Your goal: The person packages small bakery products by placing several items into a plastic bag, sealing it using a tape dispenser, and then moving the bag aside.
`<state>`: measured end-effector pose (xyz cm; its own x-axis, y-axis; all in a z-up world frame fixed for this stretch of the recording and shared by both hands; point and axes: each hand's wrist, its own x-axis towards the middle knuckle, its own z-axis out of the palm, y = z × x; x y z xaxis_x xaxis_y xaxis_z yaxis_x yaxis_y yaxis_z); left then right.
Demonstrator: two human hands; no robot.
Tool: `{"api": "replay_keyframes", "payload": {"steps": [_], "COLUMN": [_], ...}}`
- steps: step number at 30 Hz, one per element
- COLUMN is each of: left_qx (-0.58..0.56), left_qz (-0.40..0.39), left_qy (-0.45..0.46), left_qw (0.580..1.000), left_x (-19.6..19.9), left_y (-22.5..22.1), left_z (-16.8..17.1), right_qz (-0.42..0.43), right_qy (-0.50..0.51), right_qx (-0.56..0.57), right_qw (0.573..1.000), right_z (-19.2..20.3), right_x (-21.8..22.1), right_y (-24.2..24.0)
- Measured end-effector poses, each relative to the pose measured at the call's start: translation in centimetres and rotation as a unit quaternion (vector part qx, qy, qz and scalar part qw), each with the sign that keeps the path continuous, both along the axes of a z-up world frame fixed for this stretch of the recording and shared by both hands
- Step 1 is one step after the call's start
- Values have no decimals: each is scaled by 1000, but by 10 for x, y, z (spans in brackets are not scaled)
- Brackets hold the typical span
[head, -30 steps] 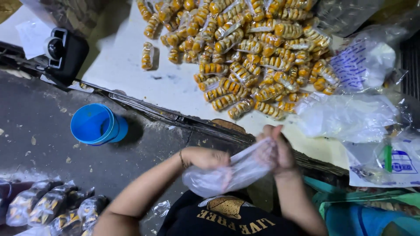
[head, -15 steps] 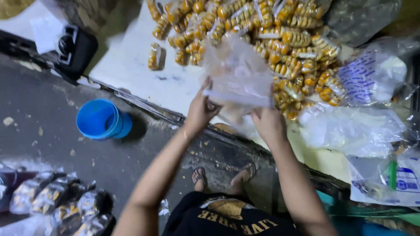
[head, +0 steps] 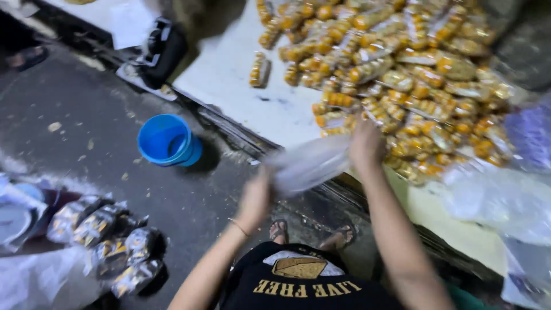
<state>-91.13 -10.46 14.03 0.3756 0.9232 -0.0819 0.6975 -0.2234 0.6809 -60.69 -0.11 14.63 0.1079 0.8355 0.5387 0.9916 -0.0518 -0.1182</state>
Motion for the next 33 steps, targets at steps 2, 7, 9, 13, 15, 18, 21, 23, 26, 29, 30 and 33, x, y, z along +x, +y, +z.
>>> {"api": "replay_keyframes", "payload": {"steps": [2,7,9,13,15,18,21,23,26,29,30,33], "left_qx": [86,277,327,272,171,87,115,71,32,-62,-74,-74], "left_qz": [120,18,-89,-88,5,132,83,1,-50,-139,-139,-173], "left_qy": [293,421,465,384,303,285,361,344,370,403,400,375], "left_qw": [945,864,818,878,937,945,922,936,927,902,903,908], "left_x": [-82,-123,-112,-144,-141,-105,-101,-110,-109,-102,-106,-115], "left_y": [37,72,66,142,185,205,271,321,387,412,420,438], "left_z": [-46,-29,0,-43,-34,26,-23,-71,-111,-86,-85,-76], "right_qz": [30,335,220,255,261,207,268,319,387,214,218,290], "right_qy": [-284,-167,-145,-25,32,139,175,145,-111,-73,-74,535], "right_qx": [-257,-252,-401,-425,-439,-452,-398,-170,-129,-493,-502,-250], "right_qw": [923,893,877,868,859,856,860,921,907,840,834,753], "right_z": [-68,-20,-54,-50,-57,-51,5,12,-25,-29,-31,-33], "right_x": [-51,-124,-124,-141,-144,-128,-117,-130,-193,-263,-245,-215], "right_y": [-13,-48,-30,-5,18,65,130,181,288,376,364,315]}}
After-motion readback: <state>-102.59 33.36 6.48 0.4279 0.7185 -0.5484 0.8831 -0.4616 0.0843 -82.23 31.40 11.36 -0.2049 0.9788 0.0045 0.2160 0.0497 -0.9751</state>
